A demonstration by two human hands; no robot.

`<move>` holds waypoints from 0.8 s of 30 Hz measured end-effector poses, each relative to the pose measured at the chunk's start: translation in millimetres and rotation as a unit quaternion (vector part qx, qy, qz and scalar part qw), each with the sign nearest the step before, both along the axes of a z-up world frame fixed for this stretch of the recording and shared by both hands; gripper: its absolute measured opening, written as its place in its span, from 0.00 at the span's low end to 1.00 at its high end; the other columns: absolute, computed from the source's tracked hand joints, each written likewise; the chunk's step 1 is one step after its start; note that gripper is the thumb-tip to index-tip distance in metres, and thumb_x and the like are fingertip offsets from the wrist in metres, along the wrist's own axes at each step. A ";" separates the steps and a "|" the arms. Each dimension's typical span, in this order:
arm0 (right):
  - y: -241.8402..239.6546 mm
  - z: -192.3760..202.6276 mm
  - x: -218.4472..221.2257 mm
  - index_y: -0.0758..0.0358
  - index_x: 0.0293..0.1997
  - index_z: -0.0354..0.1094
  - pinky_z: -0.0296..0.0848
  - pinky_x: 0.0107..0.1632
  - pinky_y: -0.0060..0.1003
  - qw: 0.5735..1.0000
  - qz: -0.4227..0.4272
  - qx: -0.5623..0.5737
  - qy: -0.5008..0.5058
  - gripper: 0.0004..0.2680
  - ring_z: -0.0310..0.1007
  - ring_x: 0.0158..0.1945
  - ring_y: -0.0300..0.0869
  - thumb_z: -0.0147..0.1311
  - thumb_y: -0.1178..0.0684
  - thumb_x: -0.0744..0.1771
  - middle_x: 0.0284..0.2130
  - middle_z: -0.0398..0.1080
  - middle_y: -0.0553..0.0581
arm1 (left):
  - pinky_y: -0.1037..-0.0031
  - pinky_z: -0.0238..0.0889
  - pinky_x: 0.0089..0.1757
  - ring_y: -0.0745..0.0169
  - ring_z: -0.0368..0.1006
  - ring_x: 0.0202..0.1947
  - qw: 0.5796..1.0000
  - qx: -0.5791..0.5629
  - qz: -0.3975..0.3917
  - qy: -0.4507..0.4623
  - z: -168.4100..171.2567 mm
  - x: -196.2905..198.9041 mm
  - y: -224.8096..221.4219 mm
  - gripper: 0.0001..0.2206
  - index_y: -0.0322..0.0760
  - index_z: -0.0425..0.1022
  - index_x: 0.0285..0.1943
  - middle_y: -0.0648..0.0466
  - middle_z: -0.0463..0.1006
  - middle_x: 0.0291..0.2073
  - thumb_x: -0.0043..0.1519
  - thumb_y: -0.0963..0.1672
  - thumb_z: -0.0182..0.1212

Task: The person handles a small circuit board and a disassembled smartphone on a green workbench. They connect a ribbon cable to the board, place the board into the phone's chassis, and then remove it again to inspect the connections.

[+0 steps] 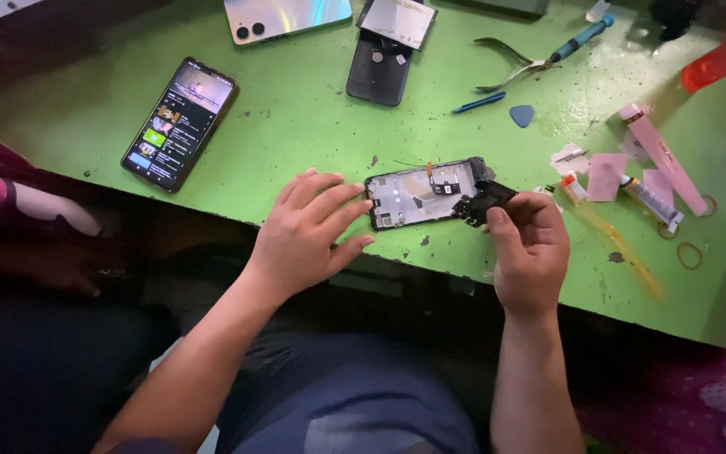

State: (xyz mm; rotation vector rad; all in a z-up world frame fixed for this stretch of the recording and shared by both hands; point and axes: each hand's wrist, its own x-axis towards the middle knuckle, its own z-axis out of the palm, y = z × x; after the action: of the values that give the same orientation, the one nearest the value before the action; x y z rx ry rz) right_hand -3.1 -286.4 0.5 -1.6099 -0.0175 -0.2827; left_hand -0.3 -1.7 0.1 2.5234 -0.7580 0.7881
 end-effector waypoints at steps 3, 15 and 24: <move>0.5 0.2 -0.4 0.67 0.46 0.62 0.71 0.41 0.34 1.000 0.003 -0.015 -0.005 0.05 0.70 0.34 0.40 0.55 0.60 0.70 0.32 0.67 0.59 | 0.55 0.63 0.59 0.53 0.73 0.55 1.000 0.004 0.003 0.005 4.7 -1.2 -0.3 0.18 0.47 0.80 0.52 0.57 0.79 0.51 0.67 0.56 0.54; 9.0 26.7 0.9 0.67 0.68 0.54 0.71 0.41 0.34 1.000 0.028 0.002 0.006 0.17 0.65 0.35 0.41 0.51 0.62 0.71 0.33 0.64 0.60 | 0.54 0.60 0.60 0.48 0.68 0.60 0.993 0.002 0.036 0.115 18.8 1.5 -7.6 0.32 0.40 0.74 0.64 0.50 0.75 0.57 0.57 0.59 0.65; 16.0 36.8 0.5 0.69 0.69 0.54 0.77 0.43 0.37 0.998 0.058 0.005 0.038 0.16 0.68 0.37 0.42 0.45 0.64 0.70 0.41 0.65 0.63 | 0.51 0.57 0.58 0.50 0.63 0.58 0.976 0.036 0.014 0.214 31.7 29.3 3.0 0.28 0.43 0.79 0.59 0.56 0.71 0.54 0.51 0.55 0.73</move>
State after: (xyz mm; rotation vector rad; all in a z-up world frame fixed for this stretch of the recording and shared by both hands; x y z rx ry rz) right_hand -2.6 -270.4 37.4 -1.6017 -0.0510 -0.1307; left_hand 29.0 1.3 31.8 2.6385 -0.6099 0.2074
